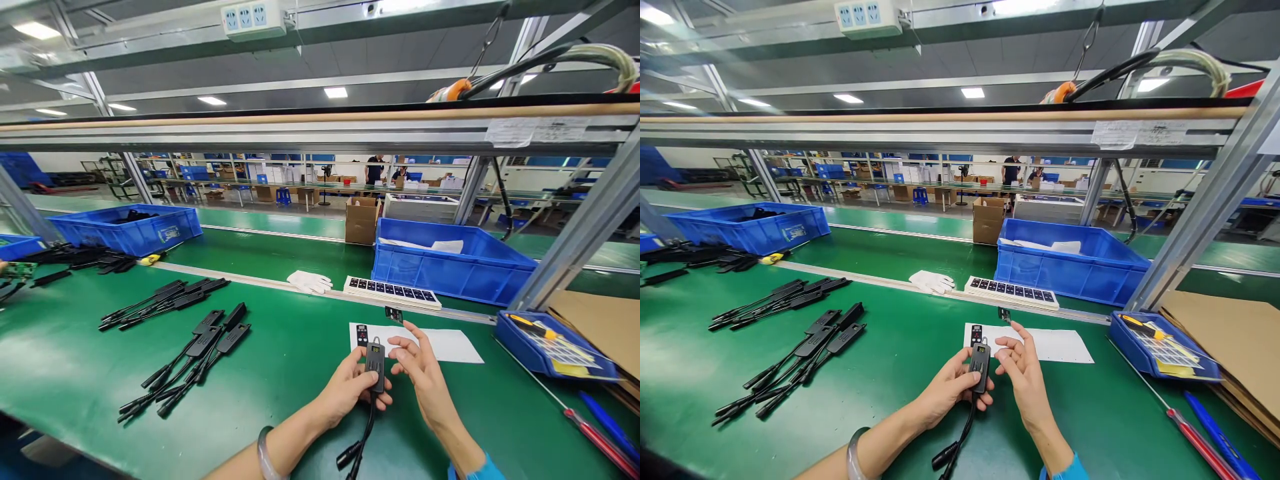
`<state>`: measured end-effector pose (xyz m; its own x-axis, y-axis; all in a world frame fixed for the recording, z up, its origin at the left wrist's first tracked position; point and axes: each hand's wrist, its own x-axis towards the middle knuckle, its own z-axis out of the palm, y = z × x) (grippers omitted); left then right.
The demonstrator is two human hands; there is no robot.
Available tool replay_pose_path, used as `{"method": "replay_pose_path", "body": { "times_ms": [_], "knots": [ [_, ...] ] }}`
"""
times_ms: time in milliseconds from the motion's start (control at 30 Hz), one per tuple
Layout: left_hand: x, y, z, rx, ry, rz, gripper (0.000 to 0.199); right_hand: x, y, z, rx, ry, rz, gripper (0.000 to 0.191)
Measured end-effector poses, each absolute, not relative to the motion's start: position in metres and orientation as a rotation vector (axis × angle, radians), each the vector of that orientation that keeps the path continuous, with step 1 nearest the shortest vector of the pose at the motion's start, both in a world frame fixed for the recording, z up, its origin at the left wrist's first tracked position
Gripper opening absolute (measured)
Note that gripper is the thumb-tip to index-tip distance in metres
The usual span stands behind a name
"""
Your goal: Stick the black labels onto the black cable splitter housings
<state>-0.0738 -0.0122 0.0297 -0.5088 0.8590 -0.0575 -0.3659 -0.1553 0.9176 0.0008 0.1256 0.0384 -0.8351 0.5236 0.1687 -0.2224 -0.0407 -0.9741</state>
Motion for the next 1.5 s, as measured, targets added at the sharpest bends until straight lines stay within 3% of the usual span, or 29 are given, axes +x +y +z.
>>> {"method": "replay_pose_path", "body": {
  "times_ms": [133,367,633,900,1000,1200,1367,1500],
  "knots": [
    [-0.074,-0.012,0.03,0.65,1.254,1.793,0.047,-0.001,0.125,0.035,-0.276,-1.77,1.91,0.057],
    [-0.078,-0.011,0.028,0.627,1.323,1.801,0.045,-0.005,0.141,0.026,-0.417,-1.655,1.794,0.036],
    [-0.08,-0.012,0.032,0.543,1.362,1.849,0.046,-0.023,0.193,0.009,-0.774,-1.894,1.46,0.04],
    [-0.084,-0.012,0.027,0.693,1.465,1.807,0.063,-0.021,0.208,0.01,-0.883,-2.131,0.971,0.01],
    [-0.086,-0.011,0.023,0.743,1.444,1.832,0.076,-0.018,0.209,0.013,-0.885,-2.131,0.946,0.016],
    [-0.091,-0.01,0.021,0.701,1.423,1.995,0.089,-0.023,0.163,0.017,-0.551,-2.234,1.336,0.037],
    [-0.099,-0.015,0.024,0.942,1.88,1.928,0.067,-0.017,0.1,0.016,-0.189,-1.985,2.283,0.052],
    [-0.103,-0.019,0.024,1.139,2.216,1.793,0.07,-0.009,0.1,0.022,-0.117,-2.052,2.237,0.046]
  ]
}}
